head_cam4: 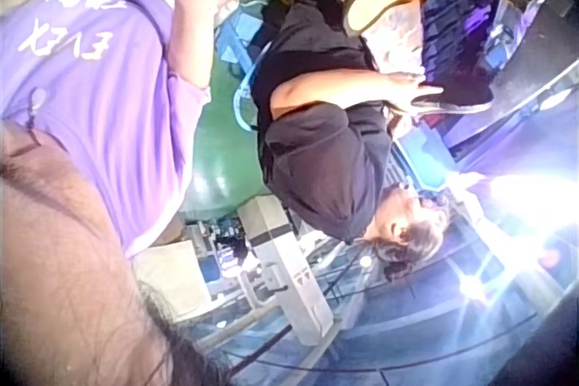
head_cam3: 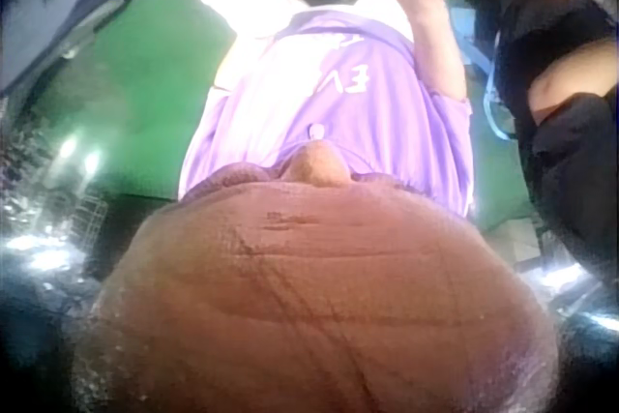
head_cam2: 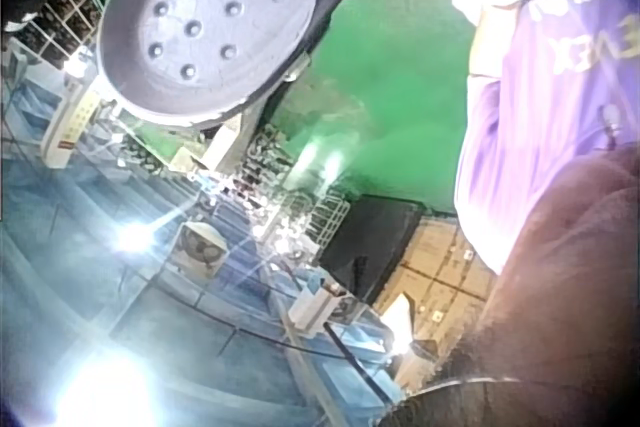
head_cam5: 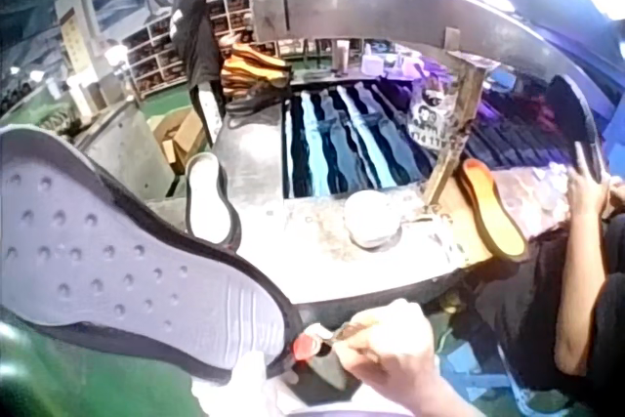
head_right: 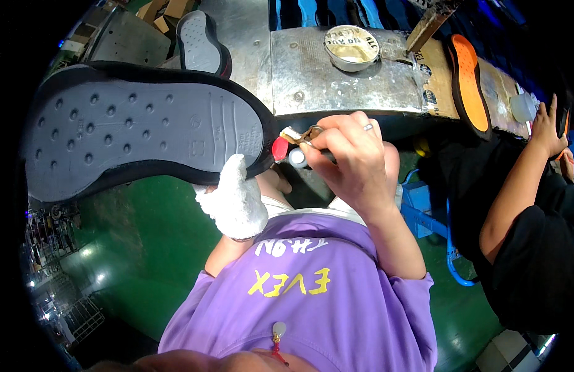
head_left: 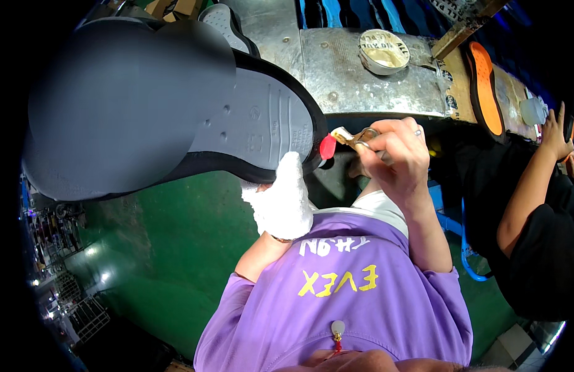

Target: The person applies a beige adhesive to the edges of orange and gray shoe soles using a small brush. They repeatedly dip the brush into a container and coat the perimeter of each sole, then place the soles on the table.

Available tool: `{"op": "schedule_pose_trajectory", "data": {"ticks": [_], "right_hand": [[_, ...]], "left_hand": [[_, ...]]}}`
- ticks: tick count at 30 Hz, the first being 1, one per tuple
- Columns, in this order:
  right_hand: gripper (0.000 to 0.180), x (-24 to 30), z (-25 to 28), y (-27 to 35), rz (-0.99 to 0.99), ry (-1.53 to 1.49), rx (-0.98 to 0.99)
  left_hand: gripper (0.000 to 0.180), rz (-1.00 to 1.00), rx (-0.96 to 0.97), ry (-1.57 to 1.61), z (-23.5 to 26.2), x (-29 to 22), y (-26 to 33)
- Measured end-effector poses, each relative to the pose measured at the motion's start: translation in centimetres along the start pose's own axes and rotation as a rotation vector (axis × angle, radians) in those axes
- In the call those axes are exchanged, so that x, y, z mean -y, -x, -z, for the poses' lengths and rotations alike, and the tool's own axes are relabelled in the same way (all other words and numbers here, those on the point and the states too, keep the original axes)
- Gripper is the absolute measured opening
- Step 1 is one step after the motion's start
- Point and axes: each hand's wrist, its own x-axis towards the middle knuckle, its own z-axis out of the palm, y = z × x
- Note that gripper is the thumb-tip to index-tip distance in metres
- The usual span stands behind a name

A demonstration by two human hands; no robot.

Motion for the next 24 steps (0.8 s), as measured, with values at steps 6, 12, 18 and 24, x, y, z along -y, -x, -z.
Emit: {"op": "schedule_pose_trajectory", "data": {"ticks": [6,12,18,24], "right_hand": [[0.018,-0.4,1.2,-1.4,0.197,-0.04,0.197],[0.016,-0.9,2.4,-2.1,0.376,-0.089,0.439],[0.018,-1.6,3.5,-2.0,0.399,-0.032,0.491],[0.014,-1.1,3.4,-2.7,0.348,0.031,0.381]], "left_hand": [[0.026,-0.111,0.075,0.032,0.3,0.4,-0.5],[0.02,0.003,0.078,-0.003,0.8,-0.3,-0.3],[0.019,0.007,0.042,0.007,-1.0,-2.5,0.3],[0.025,-0.142,0.098,0.025,-0.6,-1.1,0.0]]}}
